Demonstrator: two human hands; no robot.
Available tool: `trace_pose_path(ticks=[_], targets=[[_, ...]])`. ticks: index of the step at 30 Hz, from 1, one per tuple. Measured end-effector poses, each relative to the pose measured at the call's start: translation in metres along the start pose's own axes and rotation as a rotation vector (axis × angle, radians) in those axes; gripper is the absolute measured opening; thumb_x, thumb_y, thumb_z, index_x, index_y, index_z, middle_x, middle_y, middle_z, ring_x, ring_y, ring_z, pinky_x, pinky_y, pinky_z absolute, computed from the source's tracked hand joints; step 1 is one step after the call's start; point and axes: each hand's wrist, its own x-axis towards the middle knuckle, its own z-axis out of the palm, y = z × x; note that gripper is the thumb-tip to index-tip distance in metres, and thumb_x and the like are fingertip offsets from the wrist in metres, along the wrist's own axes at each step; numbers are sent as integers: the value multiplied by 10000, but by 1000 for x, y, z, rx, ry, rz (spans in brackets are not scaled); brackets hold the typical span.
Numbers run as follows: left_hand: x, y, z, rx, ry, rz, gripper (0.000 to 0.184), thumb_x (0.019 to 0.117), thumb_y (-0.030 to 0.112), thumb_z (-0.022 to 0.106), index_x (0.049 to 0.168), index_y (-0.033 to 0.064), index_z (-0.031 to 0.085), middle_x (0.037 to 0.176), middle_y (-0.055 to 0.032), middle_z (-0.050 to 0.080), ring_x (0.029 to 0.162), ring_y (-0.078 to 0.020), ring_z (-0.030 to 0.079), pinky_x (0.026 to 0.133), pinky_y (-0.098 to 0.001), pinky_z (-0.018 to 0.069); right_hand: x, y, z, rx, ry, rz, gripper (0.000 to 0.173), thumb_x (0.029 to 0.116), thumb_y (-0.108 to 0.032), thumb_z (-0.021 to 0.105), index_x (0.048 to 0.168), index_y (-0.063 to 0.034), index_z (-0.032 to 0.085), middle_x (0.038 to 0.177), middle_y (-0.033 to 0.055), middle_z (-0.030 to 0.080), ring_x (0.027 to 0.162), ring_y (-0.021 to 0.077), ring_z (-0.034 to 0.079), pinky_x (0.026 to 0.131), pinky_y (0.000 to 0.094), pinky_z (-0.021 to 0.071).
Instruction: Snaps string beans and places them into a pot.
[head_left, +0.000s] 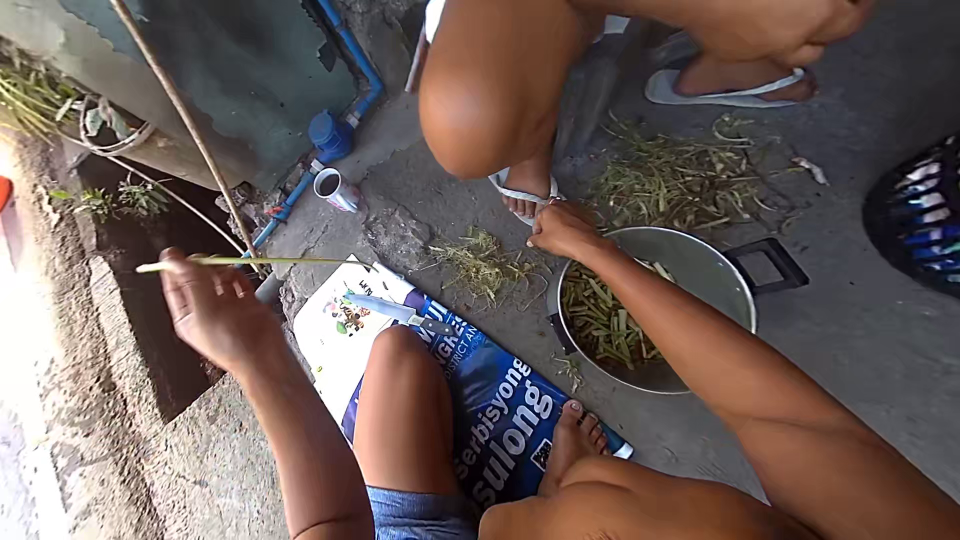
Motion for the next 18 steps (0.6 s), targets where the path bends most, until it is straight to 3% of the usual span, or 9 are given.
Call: trace_pose_path(ticks=[1,3,5,8,10,13,16,18], targets=[[-4,-7,5,-34,-31,-27,222,1114,260,430,1268,147,544,952,66,627,851,-53,621,822,-257,530,-4,-2,-3,11,-22,-28,199,948,-148,701,1059,10,751,1187,280,656,1176,468,597,948,647,475],[-14,-19,14,-84,-81,-85,161,1104,232,460,1204,150,556,939,64,635,873,-56,637,869,-264,538,-11,-3,-8,17,-78,-73,243,937,-100,689,1161,-24,751,1208,273,663,1195,461,596,973,650,462],[-24,-30,23,-101,-121,-133,133,1096,227,488,1171,144,559,954,56,638,897,-61,638,893,-271,532,-16,-3,-10,23,-109,-120,368,941,-174,732,1275,-24,701,1243,284,644,1217,466,582,994,655,453],[-42,-41,35,-62,-219,-144,99,1075,199,526,1126,145,591,953,66,648,885,-39,630,875,-252,525,-38,-10,-22,53,-53,-201,348,968,-260,722,1241,-45,722,1227,255,650,1198,438,595,986,644,461],[-57,-46,42,-24,-296,-117,78,1045,160,575,1078,131,640,921,64,678,859,-43,645,862,-263,546,-64,-21,-39,130,75,-331,238,995,-214,685,1160,-59,758,1172,225,670,1107,402,633,940,611,489],[-81,-50,49,-21,-394,-121,74,986,81,653,1042,97,698,917,39,730,864,-61,680,867,-271,565,-101,-37,-49,328,440,-668,159,964,-130,679,1054,-63,792,1057,143,690,896,267,668,807,465,558],[-102,-50,54,12,-473,-128,106,944,44,707,1043,65,737,917,23,763,843,-51,715,828,-238,591,-128,-55,-56,395,653,-900,166,949,-122,671,1049,-71,793,1041,87,695,948,177,670,841,323,570],[-111,-50,54,43,-570,-113,125,945,48,707,1061,60,753,940,22,771,861,-48,719,826,-231,592,-138,-65,-57,393,720,-1011,168,948,-98,669,1054,-51,790,1021,92,696,945,168,660,845,298,560]])
